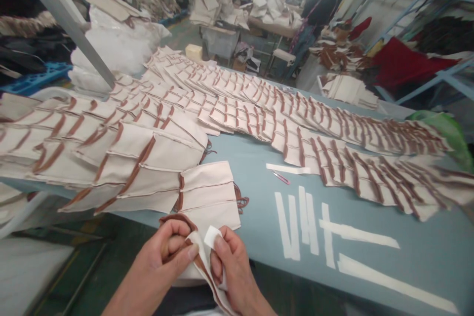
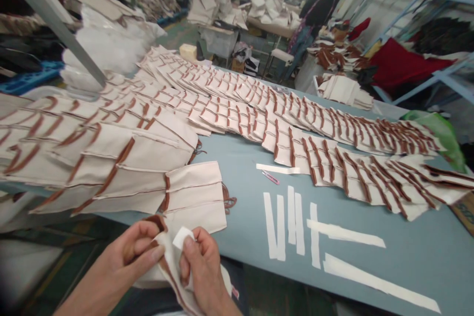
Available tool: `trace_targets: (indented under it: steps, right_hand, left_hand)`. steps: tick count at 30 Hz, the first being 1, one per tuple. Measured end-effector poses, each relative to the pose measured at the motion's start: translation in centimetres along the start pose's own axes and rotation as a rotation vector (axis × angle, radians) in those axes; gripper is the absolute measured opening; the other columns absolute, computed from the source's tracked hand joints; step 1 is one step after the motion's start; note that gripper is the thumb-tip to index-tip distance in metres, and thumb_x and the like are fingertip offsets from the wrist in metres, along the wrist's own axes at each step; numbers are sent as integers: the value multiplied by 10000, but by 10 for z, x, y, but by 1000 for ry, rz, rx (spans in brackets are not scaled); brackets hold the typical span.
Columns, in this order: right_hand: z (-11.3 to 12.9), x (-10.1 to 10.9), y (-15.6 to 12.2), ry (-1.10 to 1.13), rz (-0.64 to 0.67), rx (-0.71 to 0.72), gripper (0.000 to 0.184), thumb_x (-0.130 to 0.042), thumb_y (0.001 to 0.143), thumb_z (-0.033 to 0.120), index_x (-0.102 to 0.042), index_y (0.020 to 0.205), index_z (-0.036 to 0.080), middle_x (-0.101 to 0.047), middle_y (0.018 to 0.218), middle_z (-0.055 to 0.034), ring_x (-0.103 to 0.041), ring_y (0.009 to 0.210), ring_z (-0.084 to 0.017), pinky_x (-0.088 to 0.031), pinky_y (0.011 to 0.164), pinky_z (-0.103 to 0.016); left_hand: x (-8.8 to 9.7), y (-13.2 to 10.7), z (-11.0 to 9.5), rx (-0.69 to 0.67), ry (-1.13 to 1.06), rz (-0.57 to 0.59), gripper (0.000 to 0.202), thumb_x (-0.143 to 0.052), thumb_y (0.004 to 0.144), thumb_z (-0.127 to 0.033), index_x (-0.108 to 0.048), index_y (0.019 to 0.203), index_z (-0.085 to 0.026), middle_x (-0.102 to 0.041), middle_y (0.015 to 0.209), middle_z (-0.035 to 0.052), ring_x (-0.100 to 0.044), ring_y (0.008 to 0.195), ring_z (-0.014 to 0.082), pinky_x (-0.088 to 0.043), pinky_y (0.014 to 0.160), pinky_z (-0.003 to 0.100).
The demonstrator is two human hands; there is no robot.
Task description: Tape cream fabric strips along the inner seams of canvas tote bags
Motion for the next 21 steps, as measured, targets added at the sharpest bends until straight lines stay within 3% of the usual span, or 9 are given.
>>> trace_targets:
  steps: [5, 10, 12, 15, 17, 21]
  right_hand:
    - [-8, -1, -3, -14, -20, -53, 597, -717, 921, 780, -474, 849, 239, -400, 480, 146, -238, 395, -43, -223, 421, -176]
    - [-4, -1, 1, -84, -39, -30, 577, -677, 941, 770, -466, 841, 242, -430, 490, 126, -270, 408, -61, -233, 432, -188]
    - [15, 3, 4, -209, -72, 68, 548, -665, 962, 732, -507, 814, 228, -515, 550, 76, -371, 470, -85, -308, 482, -206]
    - [70, 7, -1, -526, -101, 378, 519, -662, 977, 665, -591, 744, 206, -609, 676, 2, -538, 646, -147, -423, 634, -265]
    - [106, 8, -14, -675, -145, 506, 499, -660, 984, 632, -613, 718, 212, -605, 676, -2, -552, 664, -165, -436, 668, -292]
    - [136, -3, -47, -785, -153, 405, 470, -702, 969, 622, -646, 720, 227, -594, 635, -10, -504, 621, -167, -370, 554, -279]
  left_hand:
    - [24, 5, 23, 45, 162, 17, 547, -847, 740, -680, -576, 702, -207, -570, 593, -44, -471, 566, 134, -342, 574, 239]
    - [28, -3, 12, -80, 226, -23, 547, -688, 903, -705, -654, 726, -188, -560, 667, -23, -454, 637, 154, -371, 615, 252]
    - [24, -5, 4, -118, 245, 6, 570, -631, 955, -713, -659, 731, -190, -573, 682, -14, -481, 652, 164, -397, 623, 250]
    - [17, -3, -10, -156, 242, 104, 585, -582, 995, -714, -684, 767, -185, -634, 731, 10, -539, 681, 177, -444, 648, 249]
    - [18, 1, -21, -187, 227, 95, 563, -586, 1007, -690, -698, 793, -181, -651, 747, 13, -550, 696, 178, -446, 658, 245]
    - [16, 11, -42, -213, 262, 109, 560, -572, 1012, -700, -686, 831, -182, -613, 715, -5, -502, 665, 163, -396, 616, 235]
Point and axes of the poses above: each hand's wrist, its own y-axis towards the middle knuckle, its own x-axis out of the back of the hand, z = x × y, the point moved 5 cm from there along y, towards the middle knuckle
